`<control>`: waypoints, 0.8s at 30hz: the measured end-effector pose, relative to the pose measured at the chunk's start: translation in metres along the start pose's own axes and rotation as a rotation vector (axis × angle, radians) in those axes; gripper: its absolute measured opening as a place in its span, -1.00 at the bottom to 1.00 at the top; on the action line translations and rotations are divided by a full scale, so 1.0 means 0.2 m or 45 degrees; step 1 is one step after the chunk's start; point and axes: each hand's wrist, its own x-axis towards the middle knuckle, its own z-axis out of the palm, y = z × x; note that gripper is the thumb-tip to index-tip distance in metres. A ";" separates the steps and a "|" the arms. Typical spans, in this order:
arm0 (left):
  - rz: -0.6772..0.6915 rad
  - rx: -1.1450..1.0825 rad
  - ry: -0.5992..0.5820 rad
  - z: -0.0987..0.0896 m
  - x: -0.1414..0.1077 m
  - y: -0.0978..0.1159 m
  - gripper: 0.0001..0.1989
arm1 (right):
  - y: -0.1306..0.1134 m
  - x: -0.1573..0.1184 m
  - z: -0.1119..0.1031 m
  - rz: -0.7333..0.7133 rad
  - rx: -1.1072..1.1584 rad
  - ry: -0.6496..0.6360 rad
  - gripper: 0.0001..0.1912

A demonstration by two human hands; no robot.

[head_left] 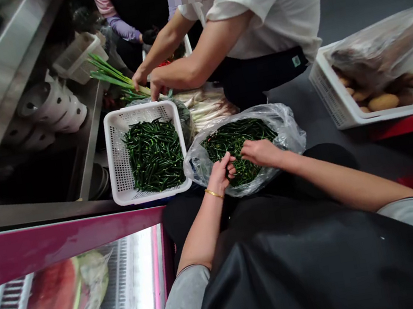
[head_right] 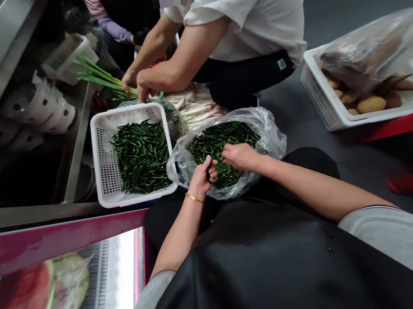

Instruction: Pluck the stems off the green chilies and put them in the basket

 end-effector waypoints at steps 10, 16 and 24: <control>0.723 0.525 0.405 0.00 -0.06 -0.05 -0.70 | -0.11 -0.05 0.18 0.205 0.576 -0.266 -0.67; 0.306 -0.123 0.261 -0.09 -0.04 0.03 -0.62 | 0.07 0.04 0.18 0.109 -0.093 -0.129 -0.69; 0.279 0.503 0.082 -0.01 -0.02 -0.06 -0.65 | 0.00 0.04 0.13 0.075 0.759 0.022 -0.67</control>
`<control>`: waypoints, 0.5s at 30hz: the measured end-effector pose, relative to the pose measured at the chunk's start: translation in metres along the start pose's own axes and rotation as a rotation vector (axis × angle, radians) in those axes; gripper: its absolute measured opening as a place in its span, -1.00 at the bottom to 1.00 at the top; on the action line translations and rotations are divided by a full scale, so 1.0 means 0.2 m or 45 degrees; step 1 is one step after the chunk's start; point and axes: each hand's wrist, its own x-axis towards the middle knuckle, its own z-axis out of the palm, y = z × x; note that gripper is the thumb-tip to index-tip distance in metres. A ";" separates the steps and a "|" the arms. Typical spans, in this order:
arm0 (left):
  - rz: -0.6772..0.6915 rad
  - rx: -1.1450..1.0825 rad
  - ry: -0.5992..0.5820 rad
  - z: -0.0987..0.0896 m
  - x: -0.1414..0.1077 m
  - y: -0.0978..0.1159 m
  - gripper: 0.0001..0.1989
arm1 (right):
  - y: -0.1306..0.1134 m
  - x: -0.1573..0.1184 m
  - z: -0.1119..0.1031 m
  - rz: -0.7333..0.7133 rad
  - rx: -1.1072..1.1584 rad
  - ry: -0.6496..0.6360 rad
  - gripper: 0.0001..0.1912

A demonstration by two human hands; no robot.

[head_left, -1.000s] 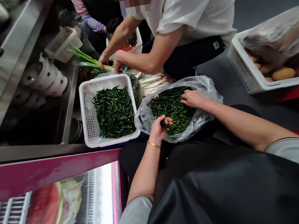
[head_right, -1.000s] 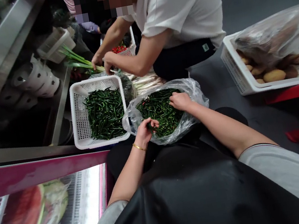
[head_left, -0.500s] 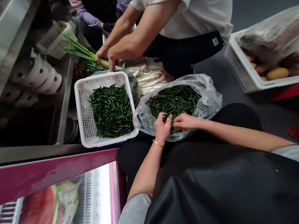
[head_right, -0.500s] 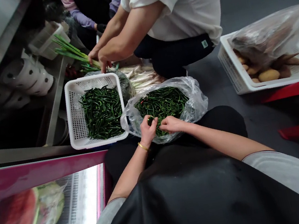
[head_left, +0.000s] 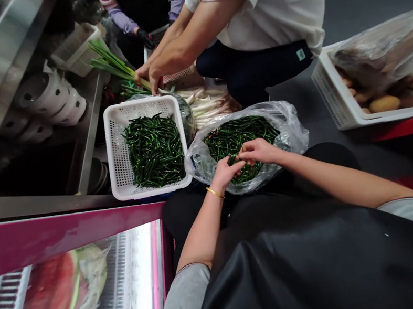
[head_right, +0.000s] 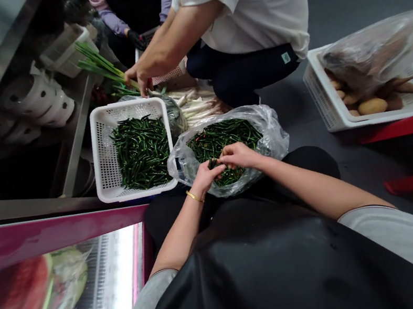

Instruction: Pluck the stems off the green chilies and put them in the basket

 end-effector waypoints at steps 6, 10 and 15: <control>-0.430 -0.130 -0.125 0.03 -0.03 -0.07 -0.63 | -0.03 -0.03 0.06 -0.008 -0.690 0.070 -0.69; -0.331 -0.311 0.062 -0.06 -0.04 -0.04 -0.54 | -0.07 0.11 0.12 0.044 -0.804 -0.107 -0.61; -0.233 -0.453 0.159 -0.16 -0.05 0.03 -0.52 | -0.05 0.20 0.14 0.074 -0.775 -0.200 -0.68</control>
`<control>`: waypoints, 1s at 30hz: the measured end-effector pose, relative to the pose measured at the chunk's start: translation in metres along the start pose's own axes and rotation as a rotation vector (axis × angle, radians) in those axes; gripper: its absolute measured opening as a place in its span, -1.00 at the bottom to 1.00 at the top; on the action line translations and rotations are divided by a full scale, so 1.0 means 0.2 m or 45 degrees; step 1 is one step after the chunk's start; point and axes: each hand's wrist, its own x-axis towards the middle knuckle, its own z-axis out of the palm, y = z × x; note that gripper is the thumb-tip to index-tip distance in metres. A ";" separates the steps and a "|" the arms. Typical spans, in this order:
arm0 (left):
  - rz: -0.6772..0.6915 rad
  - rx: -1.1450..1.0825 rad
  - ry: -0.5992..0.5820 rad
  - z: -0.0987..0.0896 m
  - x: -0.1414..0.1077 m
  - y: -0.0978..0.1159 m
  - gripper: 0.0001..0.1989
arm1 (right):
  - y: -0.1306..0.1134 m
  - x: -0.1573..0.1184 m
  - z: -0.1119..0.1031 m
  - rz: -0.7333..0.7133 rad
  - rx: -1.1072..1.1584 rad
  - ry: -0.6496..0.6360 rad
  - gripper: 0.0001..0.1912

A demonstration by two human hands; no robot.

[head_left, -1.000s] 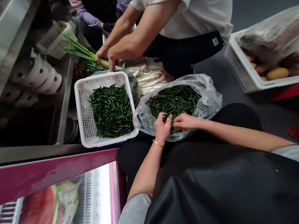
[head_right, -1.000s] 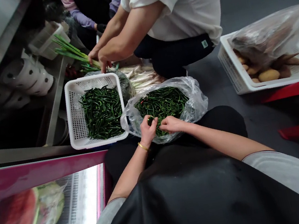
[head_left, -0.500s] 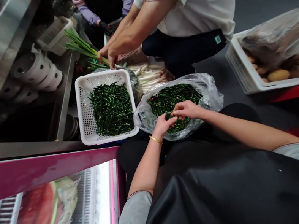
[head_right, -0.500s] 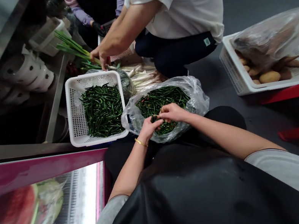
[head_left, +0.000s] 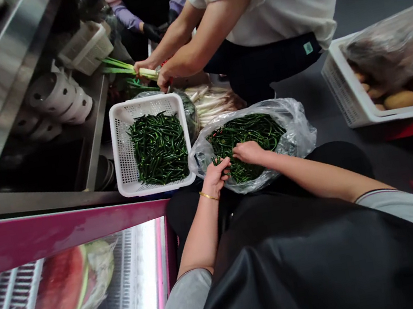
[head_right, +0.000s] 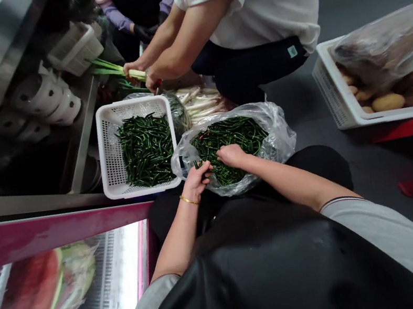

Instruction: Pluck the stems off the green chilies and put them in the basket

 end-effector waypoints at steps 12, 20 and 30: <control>0.279 0.011 0.020 0.13 0.01 -0.08 -0.59 | 0.02 -0.24 0.02 -0.024 0.380 -0.108 -0.66; 0.213 -0.052 0.167 0.04 0.01 0.01 -0.52 | -0.04 0.07 0.00 0.322 0.190 -0.012 -0.51; -0.039 0.034 0.143 0.11 0.18 -0.05 -0.54 | 0.05 -0.13 0.06 -0.191 0.103 0.030 -0.62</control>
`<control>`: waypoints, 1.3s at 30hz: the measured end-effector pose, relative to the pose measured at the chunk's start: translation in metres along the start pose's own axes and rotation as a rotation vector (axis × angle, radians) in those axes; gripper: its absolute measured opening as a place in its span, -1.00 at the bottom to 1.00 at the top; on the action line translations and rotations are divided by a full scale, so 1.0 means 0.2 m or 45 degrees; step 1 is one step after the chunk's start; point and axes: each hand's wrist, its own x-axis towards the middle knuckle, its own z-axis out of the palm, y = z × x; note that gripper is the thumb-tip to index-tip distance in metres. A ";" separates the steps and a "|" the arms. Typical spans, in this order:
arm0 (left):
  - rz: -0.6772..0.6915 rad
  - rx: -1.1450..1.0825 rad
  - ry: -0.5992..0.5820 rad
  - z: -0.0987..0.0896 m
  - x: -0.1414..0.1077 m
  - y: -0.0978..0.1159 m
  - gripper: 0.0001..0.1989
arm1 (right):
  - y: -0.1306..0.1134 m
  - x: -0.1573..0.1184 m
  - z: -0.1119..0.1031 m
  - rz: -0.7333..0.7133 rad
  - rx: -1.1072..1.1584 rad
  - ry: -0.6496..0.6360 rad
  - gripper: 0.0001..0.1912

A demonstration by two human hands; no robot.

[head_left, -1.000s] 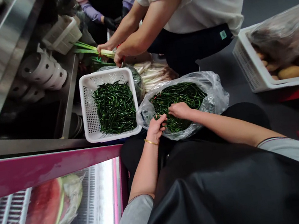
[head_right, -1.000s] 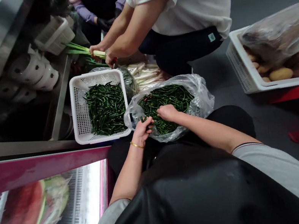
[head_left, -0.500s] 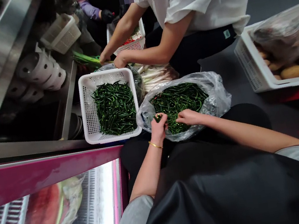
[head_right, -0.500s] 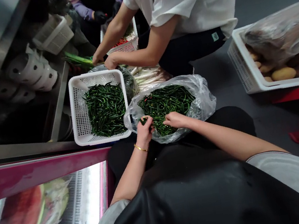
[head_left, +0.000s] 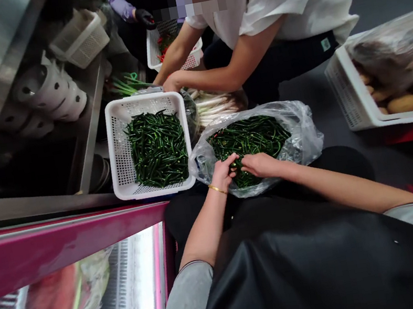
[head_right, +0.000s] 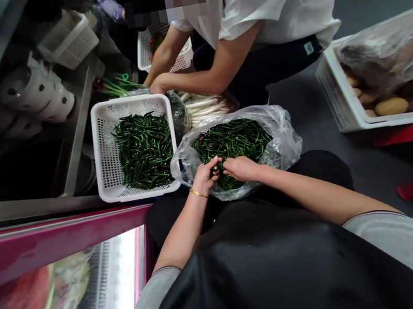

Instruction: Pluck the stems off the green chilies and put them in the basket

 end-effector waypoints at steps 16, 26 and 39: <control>0.157 -0.044 -0.077 -0.03 -0.03 0.07 -0.58 | 0.24 0.17 -0.23 0.368 -0.151 0.132 -0.64; 0.144 0.245 -0.180 -0.03 -0.03 0.03 -0.58 | -0.02 -0.05 -0.15 0.116 0.969 -0.111 -0.66; 0.410 0.606 -0.589 -0.04 -0.21 0.06 -0.60 | -0.17 -0.13 0.03 0.570 2.226 0.066 -0.50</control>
